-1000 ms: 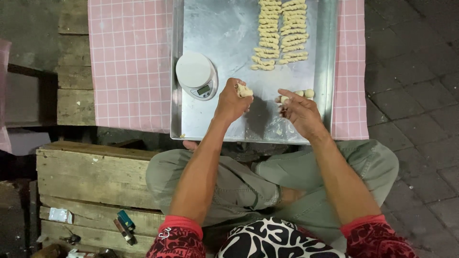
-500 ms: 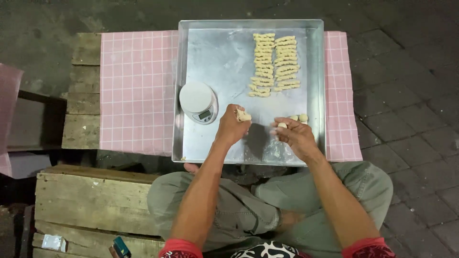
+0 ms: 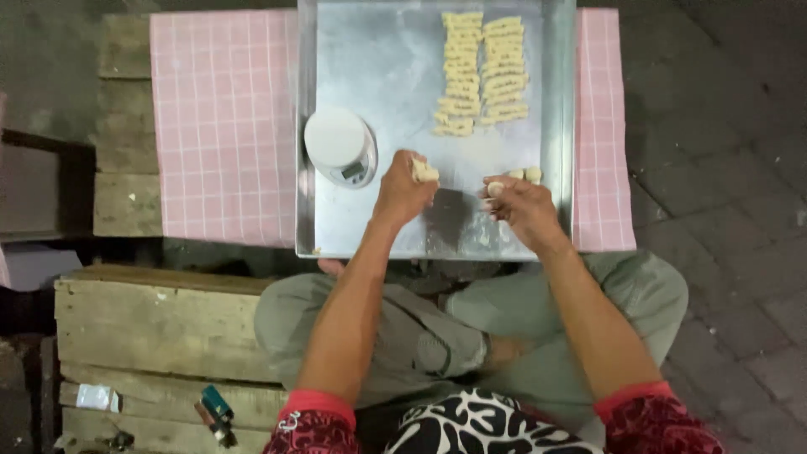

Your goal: The person is manually shaping small pieces of dough into twists and arranging them in rows on a metal baking tray.

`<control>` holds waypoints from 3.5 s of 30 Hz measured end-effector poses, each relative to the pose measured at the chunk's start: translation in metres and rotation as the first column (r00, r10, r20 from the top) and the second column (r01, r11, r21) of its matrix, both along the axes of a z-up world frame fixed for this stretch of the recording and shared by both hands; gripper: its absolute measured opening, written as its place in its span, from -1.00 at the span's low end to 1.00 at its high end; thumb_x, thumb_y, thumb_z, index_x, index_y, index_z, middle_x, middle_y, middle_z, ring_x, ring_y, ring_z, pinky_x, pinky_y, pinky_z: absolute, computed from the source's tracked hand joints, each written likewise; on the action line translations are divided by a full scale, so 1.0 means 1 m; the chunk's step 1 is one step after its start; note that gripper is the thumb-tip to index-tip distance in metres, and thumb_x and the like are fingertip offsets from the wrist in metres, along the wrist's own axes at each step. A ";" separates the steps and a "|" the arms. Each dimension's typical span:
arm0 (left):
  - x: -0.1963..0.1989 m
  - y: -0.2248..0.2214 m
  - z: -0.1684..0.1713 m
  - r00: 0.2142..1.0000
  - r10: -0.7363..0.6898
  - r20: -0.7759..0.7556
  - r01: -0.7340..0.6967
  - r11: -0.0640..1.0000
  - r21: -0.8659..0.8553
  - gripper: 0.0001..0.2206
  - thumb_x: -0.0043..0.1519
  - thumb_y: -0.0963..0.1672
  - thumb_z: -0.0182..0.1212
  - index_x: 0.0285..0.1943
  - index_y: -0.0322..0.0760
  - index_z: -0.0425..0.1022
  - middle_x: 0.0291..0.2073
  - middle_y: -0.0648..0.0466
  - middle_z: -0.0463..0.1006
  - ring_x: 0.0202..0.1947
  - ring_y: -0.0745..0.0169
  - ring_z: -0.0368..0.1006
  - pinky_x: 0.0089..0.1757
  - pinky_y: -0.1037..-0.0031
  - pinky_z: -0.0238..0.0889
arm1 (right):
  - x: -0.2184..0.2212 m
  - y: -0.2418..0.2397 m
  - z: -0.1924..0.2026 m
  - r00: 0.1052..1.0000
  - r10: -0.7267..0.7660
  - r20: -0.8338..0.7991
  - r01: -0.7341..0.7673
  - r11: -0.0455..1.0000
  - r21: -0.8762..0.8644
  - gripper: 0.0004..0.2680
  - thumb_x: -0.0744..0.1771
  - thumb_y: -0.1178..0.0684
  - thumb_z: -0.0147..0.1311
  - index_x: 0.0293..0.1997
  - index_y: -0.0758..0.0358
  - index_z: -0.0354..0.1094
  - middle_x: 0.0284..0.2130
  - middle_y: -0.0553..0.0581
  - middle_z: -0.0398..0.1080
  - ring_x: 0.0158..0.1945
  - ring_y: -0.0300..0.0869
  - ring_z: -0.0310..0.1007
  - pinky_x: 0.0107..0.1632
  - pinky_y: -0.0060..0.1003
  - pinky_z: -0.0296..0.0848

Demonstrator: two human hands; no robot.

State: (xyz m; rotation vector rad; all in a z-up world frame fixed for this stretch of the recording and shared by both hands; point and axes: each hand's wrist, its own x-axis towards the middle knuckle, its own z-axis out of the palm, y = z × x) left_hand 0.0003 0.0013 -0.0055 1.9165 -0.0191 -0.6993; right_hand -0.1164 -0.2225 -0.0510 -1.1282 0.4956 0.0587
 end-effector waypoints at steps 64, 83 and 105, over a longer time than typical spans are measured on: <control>-0.019 -0.023 -0.037 0.972 -0.234 0.028 0.221 0.866 -0.449 -0.62 0.09 -0.24 0.50 0.10 -0.24 0.58 -0.20 -0.14 0.53 -0.30 0.10 0.55 -0.25 0.33 0.52 | -0.008 0.023 -0.012 0.992 -0.101 0.077 0.110 0.986 -0.123 -0.73 0.27 0.30 0.36 0.04 0.49 0.46 -0.21 0.31 0.55 -0.24 -0.18 0.57 -0.17 -0.18 0.69; 0.006 -0.014 -0.062 0.997 -0.027 -0.076 0.017 0.991 -0.132 -0.60 0.13 -0.24 0.34 0.17 -0.36 0.44 -0.16 -0.28 0.52 -0.19 -0.18 0.63 -0.24 0.23 0.62 | -0.003 0.035 0.028 0.951 -0.309 0.030 0.301 0.941 0.156 -0.84 0.34 0.25 0.18 0.02 0.37 0.48 -0.23 0.16 0.49 -0.23 -0.24 0.54 -0.04 -0.48 0.57; 0.049 0.020 -0.050 0.909 0.143 0.391 -0.232 0.954 0.189 -0.82 0.19 -0.23 0.24 -0.06 -0.21 0.66 -0.18 -0.19 0.63 -0.07 -0.30 0.60 -0.04 -0.01 0.48 | -0.007 0.048 0.004 0.993 -0.086 0.084 0.108 0.948 -0.298 -0.88 0.39 0.19 0.18 -0.01 0.41 0.50 -0.22 0.29 0.56 -0.19 -0.11 0.61 -0.13 -0.16 0.66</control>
